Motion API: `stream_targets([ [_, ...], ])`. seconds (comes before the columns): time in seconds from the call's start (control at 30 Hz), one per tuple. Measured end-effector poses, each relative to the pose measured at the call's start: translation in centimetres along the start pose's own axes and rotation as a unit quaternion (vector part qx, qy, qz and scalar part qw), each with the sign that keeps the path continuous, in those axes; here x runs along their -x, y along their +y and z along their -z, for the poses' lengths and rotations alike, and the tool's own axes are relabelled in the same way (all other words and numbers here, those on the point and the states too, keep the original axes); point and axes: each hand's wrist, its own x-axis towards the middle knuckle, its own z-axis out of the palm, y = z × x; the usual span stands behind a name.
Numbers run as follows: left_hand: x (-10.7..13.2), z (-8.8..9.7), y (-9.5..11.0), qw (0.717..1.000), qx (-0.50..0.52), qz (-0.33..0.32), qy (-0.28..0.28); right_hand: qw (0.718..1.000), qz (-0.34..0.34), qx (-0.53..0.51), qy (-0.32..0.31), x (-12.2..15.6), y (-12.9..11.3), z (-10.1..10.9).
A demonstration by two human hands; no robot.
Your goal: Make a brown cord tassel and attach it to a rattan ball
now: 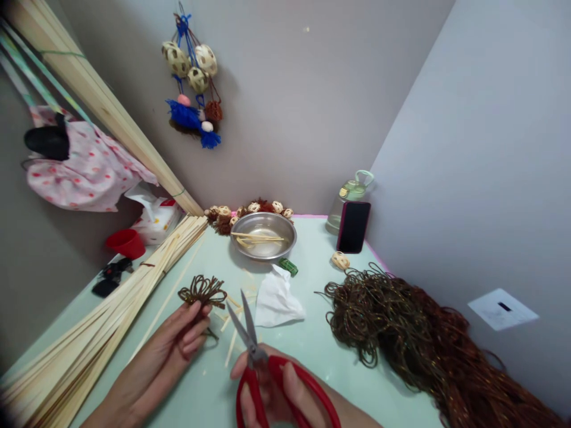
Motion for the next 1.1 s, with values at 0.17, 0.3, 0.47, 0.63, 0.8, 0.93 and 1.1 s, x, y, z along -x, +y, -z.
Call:
stream_targets([
  [0.17,0.2,-0.2,-0.1,1.000,0.002,0.007,-0.006,0.999,0.009,-0.041,0.000,-0.2,1.0,-0.2],
  [0.3,0.5,-0.4,-0.3,1.000,-0.018,0.013,-0.008,0.998,0.011,-0.065,0.005,-0.4,1.3,0.0],
  [0.47,0.9,-0.3,-1.0,0.994,-0.102,0.023,-0.041,0.994,0.013,-0.102,0.029,-0.7,1.5,0.0],
  [0.63,1.3,-0.6,-1.4,0.972,-0.202,0.042,-0.112,0.989,0.025,-0.127,0.078,-0.8,1.4,-0.2],
  [0.8,0.9,-0.5,-1.1,0.977,-0.192,0.032,-0.083,0.983,0.054,-0.129,0.120,-0.3,0.2,-0.6],
  [0.93,0.4,-0.1,-0.9,0.981,-0.192,-0.017,-0.037,0.985,0.100,-0.132,0.049,-0.1,-0.3,-0.7],
  [1.1,0.3,0.3,-1.3,0.959,-0.271,-0.075,-0.019,0.994,0.023,-0.104,-0.019,0.3,-0.9,-0.7],
])
